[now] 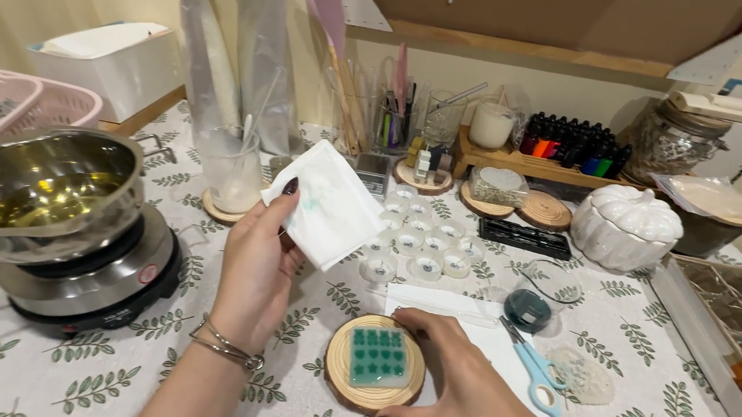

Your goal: Pouring colored liquid wax into molds and cleaning spills from a wooden coaster.

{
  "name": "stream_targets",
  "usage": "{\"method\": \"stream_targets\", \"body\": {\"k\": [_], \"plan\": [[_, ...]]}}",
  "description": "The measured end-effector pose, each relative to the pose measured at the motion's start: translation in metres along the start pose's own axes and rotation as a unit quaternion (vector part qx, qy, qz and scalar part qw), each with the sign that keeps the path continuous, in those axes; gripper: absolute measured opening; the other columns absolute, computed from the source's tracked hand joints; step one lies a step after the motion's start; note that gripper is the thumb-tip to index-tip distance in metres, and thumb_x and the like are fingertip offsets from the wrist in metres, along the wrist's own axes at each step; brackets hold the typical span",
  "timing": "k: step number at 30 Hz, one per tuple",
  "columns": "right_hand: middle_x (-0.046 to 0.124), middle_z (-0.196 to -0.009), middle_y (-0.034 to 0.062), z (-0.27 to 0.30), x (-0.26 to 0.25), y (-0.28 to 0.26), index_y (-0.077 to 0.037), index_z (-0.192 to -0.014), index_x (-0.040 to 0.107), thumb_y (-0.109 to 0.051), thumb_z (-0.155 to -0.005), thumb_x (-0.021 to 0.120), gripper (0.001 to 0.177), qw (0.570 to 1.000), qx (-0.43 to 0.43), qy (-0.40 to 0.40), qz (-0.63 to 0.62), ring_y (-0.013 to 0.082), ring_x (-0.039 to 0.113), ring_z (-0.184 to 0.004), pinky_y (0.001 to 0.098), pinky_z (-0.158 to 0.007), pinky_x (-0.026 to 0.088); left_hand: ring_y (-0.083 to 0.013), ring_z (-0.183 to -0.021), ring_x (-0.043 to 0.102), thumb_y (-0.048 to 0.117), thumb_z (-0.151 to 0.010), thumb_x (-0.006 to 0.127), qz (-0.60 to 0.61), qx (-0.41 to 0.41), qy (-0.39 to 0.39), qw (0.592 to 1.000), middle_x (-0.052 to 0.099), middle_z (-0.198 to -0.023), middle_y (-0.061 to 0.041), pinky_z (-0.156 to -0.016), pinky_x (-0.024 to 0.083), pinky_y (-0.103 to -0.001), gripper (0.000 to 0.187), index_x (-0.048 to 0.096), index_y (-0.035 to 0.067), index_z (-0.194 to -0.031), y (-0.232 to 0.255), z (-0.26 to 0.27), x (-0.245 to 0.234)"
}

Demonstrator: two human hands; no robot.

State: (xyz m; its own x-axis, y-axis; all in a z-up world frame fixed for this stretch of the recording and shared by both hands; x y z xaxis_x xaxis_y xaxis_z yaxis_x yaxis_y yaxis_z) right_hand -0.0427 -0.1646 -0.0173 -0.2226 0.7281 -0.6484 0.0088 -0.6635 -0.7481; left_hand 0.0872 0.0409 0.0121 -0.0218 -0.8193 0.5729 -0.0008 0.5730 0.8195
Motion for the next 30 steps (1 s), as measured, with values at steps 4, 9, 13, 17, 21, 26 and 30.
{"method": "stream_targets", "body": {"k": [4,9,13,17,21,26,30], "plan": [[0.043,-0.145,0.0101,-0.012,0.011,-0.016,-0.013,-0.151,0.04,-0.026,-0.064,0.088,0.101,1.0,-0.025,0.012,0.008,0.0224,0.046,-0.136,0.0327,-0.115,0.035,-0.0085,-0.082,0.07,0.021,-0.097,0.058,0.017,0.002,0.004,1.0,0.074,-0.101,-0.003,-0.066,0.054,-0.022,0.024,0.067,0.005,-0.113,0.008,0.001,0.0],[0.051,-0.14,0.0109,-0.026,0.022,-0.041,-0.01,-0.15,0.042,-0.029,-0.062,0.087,0.101,0.998,-0.048,0.027,-0.009,0.0221,0.052,-0.132,0.0313,-0.112,0.039,-0.0095,-0.083,0.068,0.021,-0.098,0.058,0.032,0.012,-0.004,0.999,0.074,-0.102,-0.004,-0.067,0.053,-0.023,0.025,0.068,0.003,-0.113,0.014,0.001,-0.003],[0.049,-0.141,0.0121,-0.036,0.033,-0.048,-0.007,-0.149,0.041,-0.03,-0.064,0.086,0.099,0.998,-0.054,0.016,-0.003,0.0227,0.054,-0.135,0.032,-0.111,0.04,-0.0104,-0.086,0.07,0.02,-0.097,0.058,0.056,0.011,-0.005,0.998,0.074,-0.103,-0.004,-0.071,0.057,-0.024,0.024,0.067,0.003,-0.112,0.018,0.001,-0.002],[0.049,-0.141,0.0144,-0.041,0.039,-0.053,-0.003,-0.148,0.042,-0.032,-0.064,0.087,0.099,0.997,-0.072,0.035,0.023,0.0257,0.052,-0.136,0.0337,-0.114,0.042,-0.0117,-0.09,0.07,0.02,-0.098,0.058,0.072,0.017,-0.015,0.997,0.074,-0.104,-0.005,-0.077,0.057,-0.027,0.024,0.067,0.003,-0.113,0.019,0.001,-0.004],[0.049,-0.144,0.0132,-0.04,0.04,-0.056,-0.006,-0.147,0.042,-0.032,-0.06,0.087,0.102,0.999,-0.03,0.037,0.015,0.0243,0.054,-0.134,0.0316,-0.113,0.045,-0.0122,-0.093,0.07,0.02,-0.098,0.058,0.076,0.019,-0.02,0.997,0.074,-0.106,-0.005,-0.082,0.056,-0.03,0.024,0.067,0.003,-0.113,0.02,0.001,-0.002],[0.048,-0.143,0.0131,-0.04,0.041,-0.059,-0.006,-0.147,0.041,-0.031,-0.059,0.087,0.103,0.999,-0.019,0.042,0.012,0.0238,0.054,-0.133,0.0315,-0.111,0.043,-0.0131,-0.093,0.071,0.02,-0.097,0.058,0.077,0.022,-0.02,0.997,0.074,-0.107,-0.005,-0.084,0.058,-0.03,0.025,0.067,0.003,-0.113,0.021,-0.001,-0.003],[0.047,-0.14,0.0153,-0.039,0.041,-0.058,-0.003,-0.15,0.038,-0.035,-0.063,0.088,0.105,0.997,-0.054,0.034,0.046,0.0255,0.05,-0.136,0.0317,-0.114,0.043,-0.0126,-0.093,0.071,0.02,-0.097,0.058,0.076,0.02,-0.025,0.997,0.074,-0.106,-0.005,-0.083,0.058,-0.03,0.025,0.067,0.003,-0.113,0.018,-0.001,-0.003]]}}
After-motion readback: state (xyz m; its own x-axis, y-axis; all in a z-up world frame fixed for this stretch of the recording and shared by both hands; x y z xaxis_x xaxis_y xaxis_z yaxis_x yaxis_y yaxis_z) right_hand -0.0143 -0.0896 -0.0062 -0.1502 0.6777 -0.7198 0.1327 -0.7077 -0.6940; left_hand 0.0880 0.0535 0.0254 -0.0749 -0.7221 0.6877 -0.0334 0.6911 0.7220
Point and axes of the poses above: each hand's wrist, its own z-axis away from the middle knuckle, its own x-axis out of the palm, y = z × x, the point moved 7 cm from there along -z, towards the middle knuckle
